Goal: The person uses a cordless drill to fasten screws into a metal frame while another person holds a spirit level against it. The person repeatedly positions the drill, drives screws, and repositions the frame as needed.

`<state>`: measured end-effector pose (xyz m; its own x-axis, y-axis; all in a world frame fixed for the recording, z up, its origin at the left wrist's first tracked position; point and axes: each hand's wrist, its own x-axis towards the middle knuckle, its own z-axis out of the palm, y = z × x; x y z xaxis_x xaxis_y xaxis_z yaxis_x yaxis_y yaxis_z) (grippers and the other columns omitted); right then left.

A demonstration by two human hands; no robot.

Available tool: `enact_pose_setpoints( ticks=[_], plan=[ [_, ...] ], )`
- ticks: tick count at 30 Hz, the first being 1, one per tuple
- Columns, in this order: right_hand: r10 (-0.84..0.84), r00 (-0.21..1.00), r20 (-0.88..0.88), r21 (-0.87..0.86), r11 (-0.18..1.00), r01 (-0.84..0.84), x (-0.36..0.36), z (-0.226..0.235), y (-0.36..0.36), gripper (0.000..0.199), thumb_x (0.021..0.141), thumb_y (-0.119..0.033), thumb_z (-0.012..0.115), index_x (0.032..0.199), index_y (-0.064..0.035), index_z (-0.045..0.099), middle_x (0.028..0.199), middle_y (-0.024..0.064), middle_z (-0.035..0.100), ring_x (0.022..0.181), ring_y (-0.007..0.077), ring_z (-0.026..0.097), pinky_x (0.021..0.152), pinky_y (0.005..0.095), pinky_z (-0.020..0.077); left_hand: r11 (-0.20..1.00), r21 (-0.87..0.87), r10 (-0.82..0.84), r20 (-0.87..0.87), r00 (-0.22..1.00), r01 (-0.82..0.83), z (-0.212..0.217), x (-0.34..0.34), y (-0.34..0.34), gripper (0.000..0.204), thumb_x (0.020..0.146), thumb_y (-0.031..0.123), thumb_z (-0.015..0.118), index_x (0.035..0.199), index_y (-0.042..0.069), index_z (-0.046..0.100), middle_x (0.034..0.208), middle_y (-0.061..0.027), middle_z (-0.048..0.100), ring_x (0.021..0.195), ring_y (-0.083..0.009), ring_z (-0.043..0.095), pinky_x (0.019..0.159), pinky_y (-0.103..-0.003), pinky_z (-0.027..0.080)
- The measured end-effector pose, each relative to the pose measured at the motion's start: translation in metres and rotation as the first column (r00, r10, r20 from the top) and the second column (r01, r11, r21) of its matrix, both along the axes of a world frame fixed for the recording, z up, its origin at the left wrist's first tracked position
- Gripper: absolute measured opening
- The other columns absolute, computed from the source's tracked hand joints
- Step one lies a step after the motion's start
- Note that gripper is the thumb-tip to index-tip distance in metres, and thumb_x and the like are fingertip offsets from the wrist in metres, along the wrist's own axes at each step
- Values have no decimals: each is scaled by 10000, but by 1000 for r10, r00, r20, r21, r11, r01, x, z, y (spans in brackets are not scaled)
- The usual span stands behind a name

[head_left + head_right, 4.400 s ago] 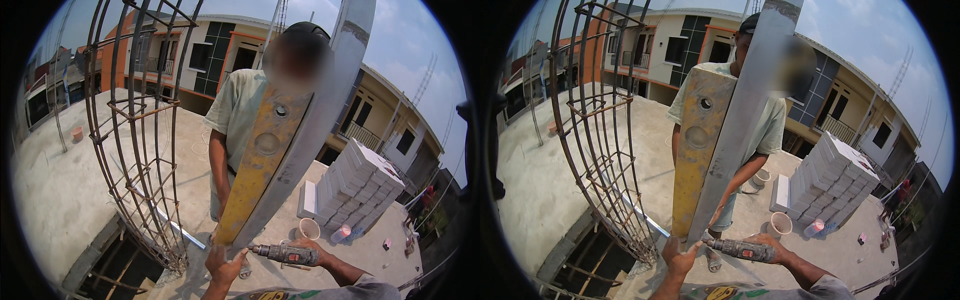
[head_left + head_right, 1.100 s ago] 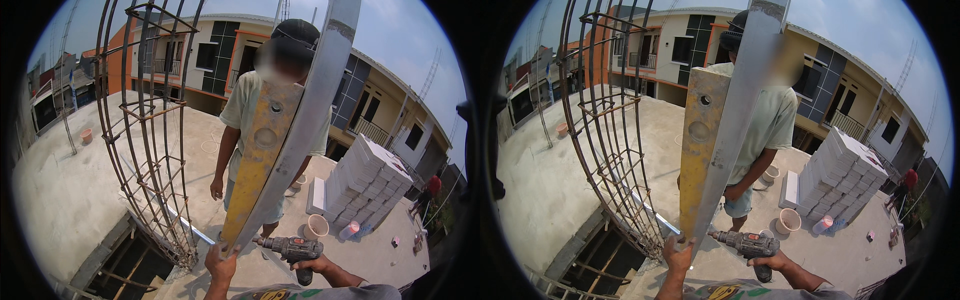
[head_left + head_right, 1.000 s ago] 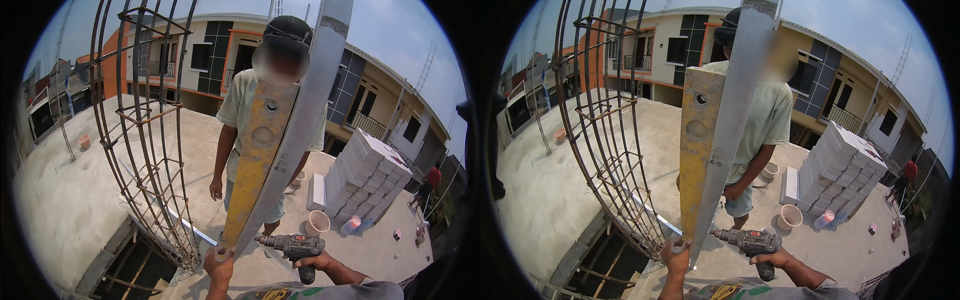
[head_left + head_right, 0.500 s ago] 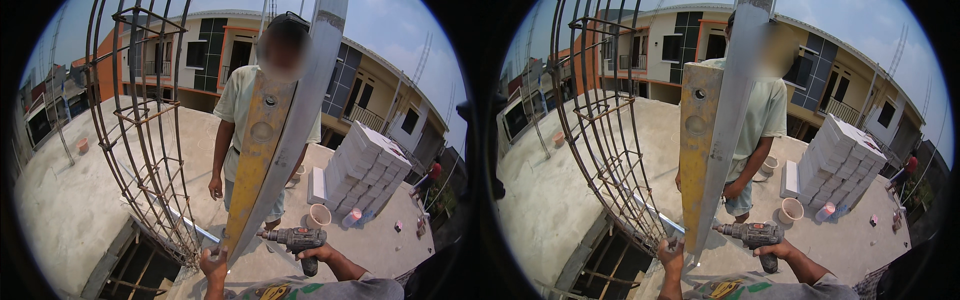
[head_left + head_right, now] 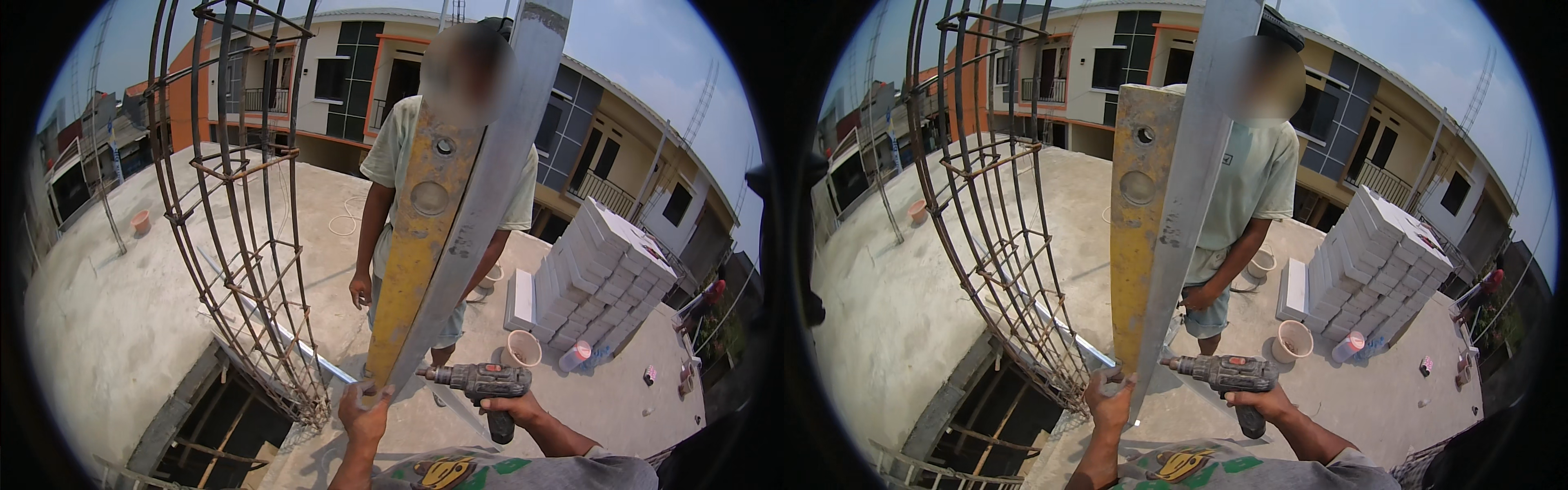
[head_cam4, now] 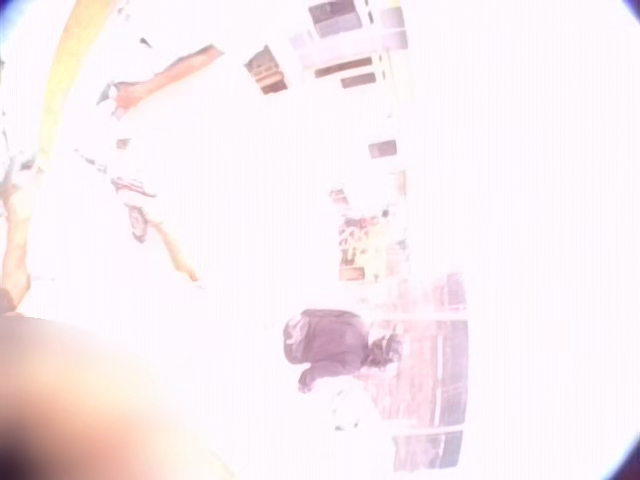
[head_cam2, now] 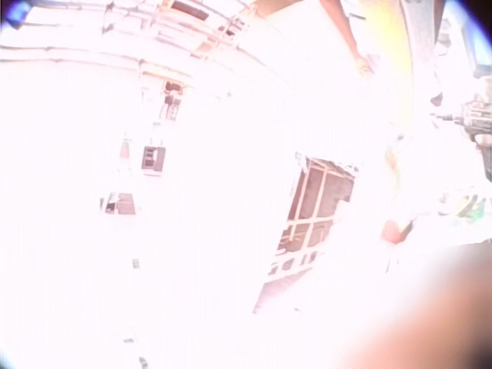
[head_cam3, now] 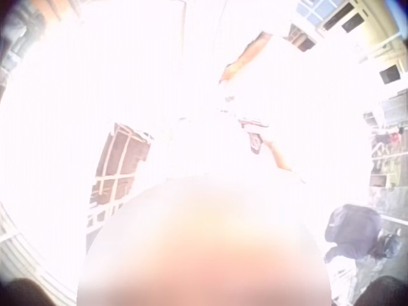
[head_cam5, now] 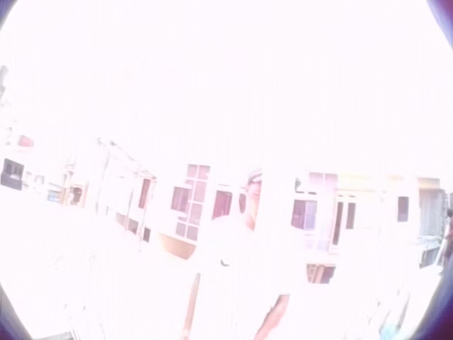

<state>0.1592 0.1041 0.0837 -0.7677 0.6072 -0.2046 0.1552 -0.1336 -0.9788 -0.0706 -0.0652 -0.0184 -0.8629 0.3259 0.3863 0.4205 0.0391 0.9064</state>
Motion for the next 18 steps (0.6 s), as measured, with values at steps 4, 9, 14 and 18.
enact_pose_setpoints(
  ticks=[4, 9, 14, 18],
  plan=[
    [-82, 997, -14, -53, 995, 81, 1, 0, -4, 534, 750, -42, 810, 1245, -18, 609, 1010, 81, 701, 884, 181, 676, 778, 342, 581, 998, 65, -23, 20, 1000, 22, 8, 6, 3, 362, 717, 168, 893, 937, 20, 646, 827, -122, 656, 793, -294, 653, 732, -405, 512],
    [32, 997, 69, -3, 999, -32, 4, -2, 8, 526, 734, -113, 803, 1219, -17, 623, 1027, 112, 715, 912, 226, 698, 837, 371, 586, 997, 70, -32, 53, 998, 28, 8, 7, -6, 417, 794, 172, 854, 1106, -13, 648, 948, -77, 652, 892, -187, 610, 850, -347, 495],
    [110, 987, 114, 112, 986, -123, 4, 1, 23, 538, 728, -122, 846, 1224, -37, 653, 1087, 59, 717, 977, 155, 654, 907, 319, 515, 998, 69, -3, 63, 998, -2, 23, -4, -6, 600, 717, 124, 905, 1197, -29, 579, 1095, -137, 631, 1028, -244, 618, 922, -378, 503],
    [158, 979, 127, 138, 975, -175, 3, -3, 30, 550, 723, -136, 855, 1225, -37, 653, 1096, 52, 713, 996, 145, 645, 924, 324, 510, 987, 125, -115, 97, 989, 102, 35, -19, 1, 837, 703, 327, 921, 1316, -61, 503, 1275, -187, 572, 1226, -291, 547, 1074, -405, 426]
  ],
)
